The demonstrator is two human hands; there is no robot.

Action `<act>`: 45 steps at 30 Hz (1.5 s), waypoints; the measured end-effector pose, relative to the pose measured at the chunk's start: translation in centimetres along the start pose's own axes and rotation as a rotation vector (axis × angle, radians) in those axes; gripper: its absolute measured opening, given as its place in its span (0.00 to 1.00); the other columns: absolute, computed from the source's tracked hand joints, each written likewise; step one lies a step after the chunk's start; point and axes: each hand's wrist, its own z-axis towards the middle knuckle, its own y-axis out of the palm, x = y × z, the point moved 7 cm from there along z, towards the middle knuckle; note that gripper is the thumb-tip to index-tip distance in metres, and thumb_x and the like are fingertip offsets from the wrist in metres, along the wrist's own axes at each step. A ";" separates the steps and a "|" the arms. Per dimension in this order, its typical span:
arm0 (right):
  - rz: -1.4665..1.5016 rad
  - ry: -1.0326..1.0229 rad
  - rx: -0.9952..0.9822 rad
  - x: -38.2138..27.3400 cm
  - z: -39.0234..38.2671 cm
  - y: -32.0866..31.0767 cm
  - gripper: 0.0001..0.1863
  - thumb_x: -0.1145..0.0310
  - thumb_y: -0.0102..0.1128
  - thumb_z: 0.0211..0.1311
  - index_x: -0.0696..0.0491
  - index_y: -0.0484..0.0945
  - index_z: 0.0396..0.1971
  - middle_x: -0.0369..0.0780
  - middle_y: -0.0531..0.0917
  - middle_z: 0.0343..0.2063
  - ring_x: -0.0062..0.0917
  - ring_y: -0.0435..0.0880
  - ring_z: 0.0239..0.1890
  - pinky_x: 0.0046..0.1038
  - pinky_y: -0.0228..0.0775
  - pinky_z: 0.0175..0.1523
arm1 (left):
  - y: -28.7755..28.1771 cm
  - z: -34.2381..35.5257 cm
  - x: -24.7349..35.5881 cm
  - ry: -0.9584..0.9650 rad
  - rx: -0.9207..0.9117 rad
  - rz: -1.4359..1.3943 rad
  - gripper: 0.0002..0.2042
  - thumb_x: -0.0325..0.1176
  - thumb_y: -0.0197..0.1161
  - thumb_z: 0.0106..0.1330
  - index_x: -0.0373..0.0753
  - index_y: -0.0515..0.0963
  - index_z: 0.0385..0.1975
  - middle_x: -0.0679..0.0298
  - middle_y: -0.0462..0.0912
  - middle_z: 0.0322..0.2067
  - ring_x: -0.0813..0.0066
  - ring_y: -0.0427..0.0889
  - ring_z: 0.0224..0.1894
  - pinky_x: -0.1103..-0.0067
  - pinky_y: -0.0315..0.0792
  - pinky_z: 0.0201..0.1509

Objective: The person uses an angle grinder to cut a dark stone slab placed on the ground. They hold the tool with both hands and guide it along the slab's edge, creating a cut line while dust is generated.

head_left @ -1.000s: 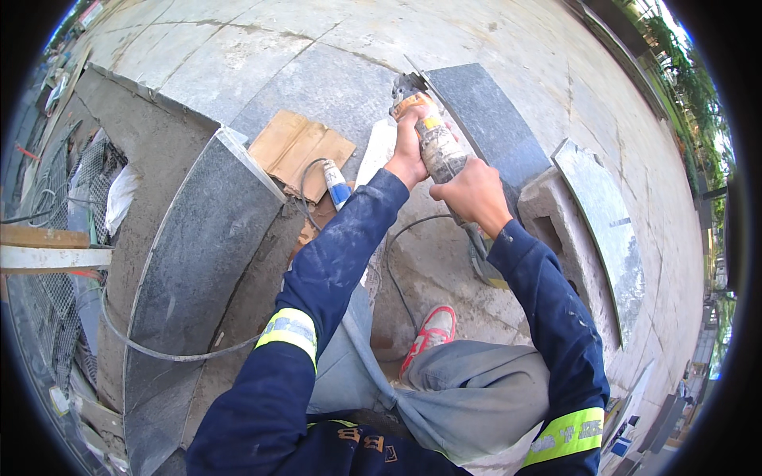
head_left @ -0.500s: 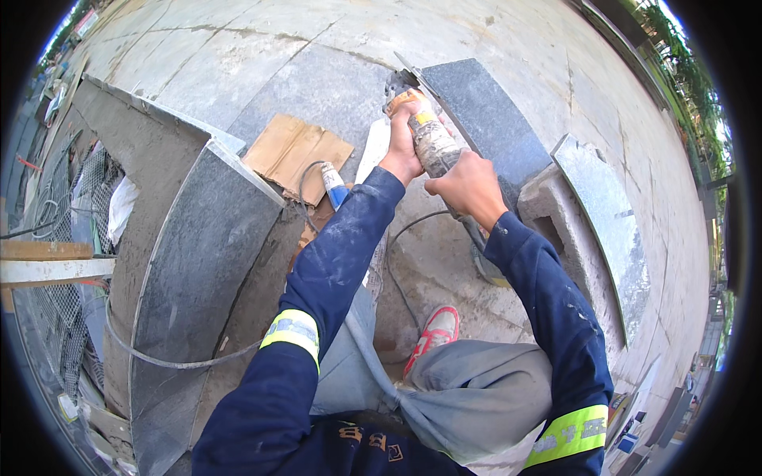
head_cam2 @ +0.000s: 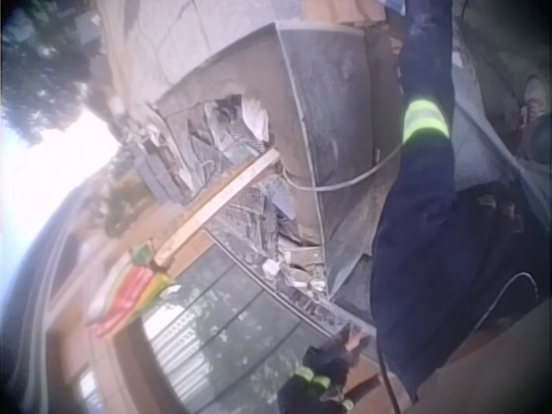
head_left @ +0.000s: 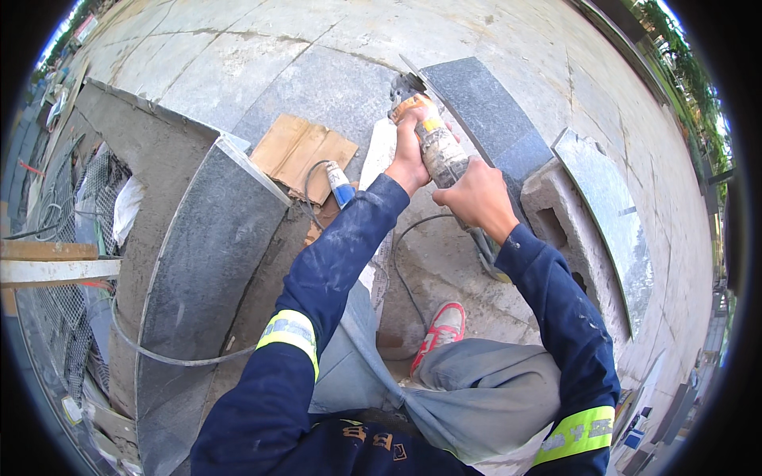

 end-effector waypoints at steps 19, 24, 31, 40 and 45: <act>0.042 0.028 -0.029 0.0 0.8 0.1 0.27 0.59 0.67 0.35 0.68 0.78 0.31 0.56 0.82 0.28 0.43 0.85 0.33 0.34 0.77 0.40 | -0.6 0.8 0.5 0.019 -0.002 0.056 0.24 0.47 0.59 0.53 0.32 0.67 0.40 0.56 0.74 0.30 0.58 0.79 0.32 0.64 0.77 0.37; 0.037 0.044 -0.055 -0.3 1.7 0.3 0.26 0.60 0.67 0.35 0.67 0.78 0.31 0.55 0.82 0.29 0.43 0.85 0.33 0.33 0.77 0.41 | -1.2 1.9 1.0 0.025 -0.019 0.072 0.25 0.48 0.59 0.53 0.32 0.67 0.40 0.55 0.74 0.30 0.58 0.79 0.32 0.64 0.77 0.37; 0.023 0.015 -0.035 0.4 3.3 1.3 0.31 0.54 0.68 0.34 0.69 0.77 0.31 0.54 0.82 0.26 0.41 0.84 0.29 0.32 0.77 0.38 | -2.2 3.2 1.1 0.014 0.015 0.045 0.25 0.48 0.60 0.52 0.33 0.67 0.40 0.54 0.74 0.30 0.58 0.79 0.31 0.63 0.77 0.36; 0.051 0.001 -0.030 0.3 1.9 0.8 0.31 0.57 0.69 0.34 0.69 0.75 0.33 0.55 0.82 0.27 0.42 0.84 0.31 0.33 0.77 0.40 | -1.0 1.7 0.8 0.023 -0.019 0.038 0.23 0.46 0.59 0.54 0.34 0.66 0.41 0.55 0.74 0.30 0.58 0.79 0.31 0.64 0.78 0.35; 0.045 0.029 -0.031 -0.2 0.5 0.0 0.29 0.60 0.68 0.36 0.69 0.75 0.35 0.57 0.82 0.29 0.45 0.84 0.35 0.35 0.77 0.43 | -0.7 0.8 0.3 -0.015 0.004 -0.009 0.21 0.46 0.58 0.54 0.39 0.65 0.41 0.57 0.74 0.29 0.59 0.79 0.28 0.63 0.78 0.32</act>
